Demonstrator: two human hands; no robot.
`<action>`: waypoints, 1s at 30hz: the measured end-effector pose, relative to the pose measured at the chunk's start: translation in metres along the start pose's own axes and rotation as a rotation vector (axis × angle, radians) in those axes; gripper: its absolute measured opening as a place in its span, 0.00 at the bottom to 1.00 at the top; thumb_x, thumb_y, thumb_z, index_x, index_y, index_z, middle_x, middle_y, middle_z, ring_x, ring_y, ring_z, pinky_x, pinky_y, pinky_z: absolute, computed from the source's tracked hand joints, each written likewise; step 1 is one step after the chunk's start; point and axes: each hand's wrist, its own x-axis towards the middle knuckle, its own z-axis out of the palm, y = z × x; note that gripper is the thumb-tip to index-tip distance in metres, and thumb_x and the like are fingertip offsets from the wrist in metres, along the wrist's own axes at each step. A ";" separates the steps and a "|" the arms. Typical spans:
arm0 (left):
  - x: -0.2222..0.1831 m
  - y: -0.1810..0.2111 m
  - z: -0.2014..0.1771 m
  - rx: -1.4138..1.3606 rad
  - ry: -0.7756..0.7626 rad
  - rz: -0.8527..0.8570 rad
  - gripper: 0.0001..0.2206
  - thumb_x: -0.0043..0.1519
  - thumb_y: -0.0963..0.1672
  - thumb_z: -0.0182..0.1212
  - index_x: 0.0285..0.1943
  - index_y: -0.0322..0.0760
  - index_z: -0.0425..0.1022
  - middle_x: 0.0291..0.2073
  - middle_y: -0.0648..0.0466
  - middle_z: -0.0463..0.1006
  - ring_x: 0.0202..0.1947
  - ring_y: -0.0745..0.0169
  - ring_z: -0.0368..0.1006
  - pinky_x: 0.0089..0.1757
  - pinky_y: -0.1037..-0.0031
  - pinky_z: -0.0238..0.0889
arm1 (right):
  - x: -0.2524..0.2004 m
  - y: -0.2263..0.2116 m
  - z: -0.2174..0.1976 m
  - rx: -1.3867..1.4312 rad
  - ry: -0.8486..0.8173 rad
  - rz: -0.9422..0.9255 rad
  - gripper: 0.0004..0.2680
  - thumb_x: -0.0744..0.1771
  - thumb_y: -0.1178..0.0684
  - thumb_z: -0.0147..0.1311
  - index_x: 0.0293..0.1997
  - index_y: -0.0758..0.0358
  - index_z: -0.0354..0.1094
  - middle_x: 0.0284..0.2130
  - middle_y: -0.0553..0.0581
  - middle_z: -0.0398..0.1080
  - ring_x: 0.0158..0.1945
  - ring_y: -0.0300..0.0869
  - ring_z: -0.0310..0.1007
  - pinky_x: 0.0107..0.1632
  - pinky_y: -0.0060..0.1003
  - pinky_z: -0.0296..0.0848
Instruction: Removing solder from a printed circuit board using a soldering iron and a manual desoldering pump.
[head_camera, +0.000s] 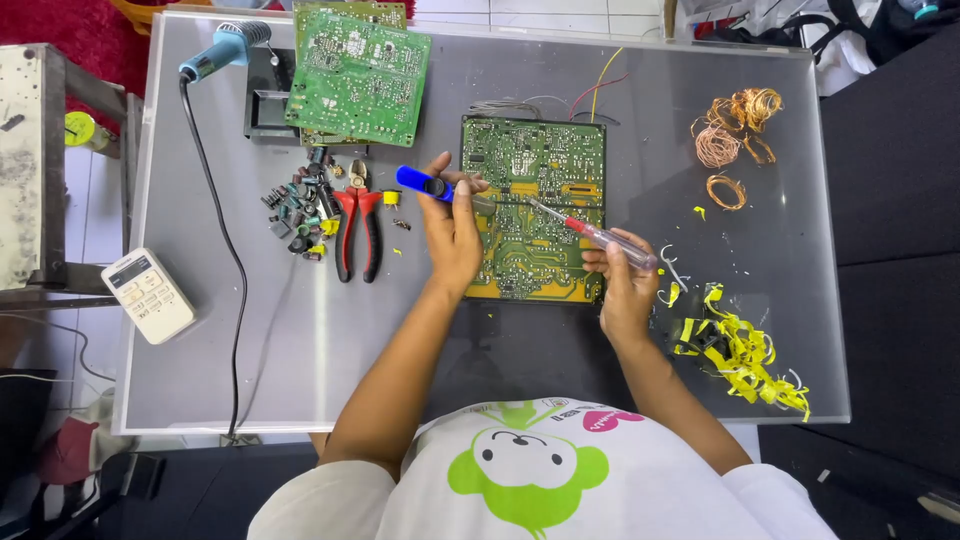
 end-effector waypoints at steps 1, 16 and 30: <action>0.002 0.001 0.004 -0.001 0.000 -0.001 0.16 0.80 0.40 0.44 0.77 0.28 0.56 0.44 0.50 0.74 0.48 0.53 0.82 0.62 0.45 0.73 | 0.000 0.001 0.000 -0.001 0.000 0.000 0.11 0.76 0.55 0.51 0.65 0.73 0.64 0.47 0.70 0.79 0.42 0.45 0.85 0.46 0.34 0.85; 0.013 -0.022 0.043 -0.032 0.000 -0.005 0.18 0.80 0.39 0.47 0.78 0.29 0.54 0.45 0.51 0.73 0.49 0.53 0.84 0.64 0.45 0.75 | -0.001 0.015 -0.006 0.083 0.019 0.015 0.11 0.76 0.56 0.52 0.64 0.75 0.64 0.46 0.73 0.79 0.41 0.46 0.86 0.43 0.35 0.87; 0.022 -0.016 0.052 0.048 -0.137 0.027 0.15 0.80 0.40 0.44 0.76 0.32 0.58 0.44 0.53 0.73 0.46 0.56 0.84 0.61 0.50 0.77 | -0.002 0.018 -0.004 0.103 0.045 0.004 0.12 0.76 0.56 0.51 0.64 0.76 0.63 0.45 0.74 0.79 0.40 0.48 0.86 0.43 0.36 0.87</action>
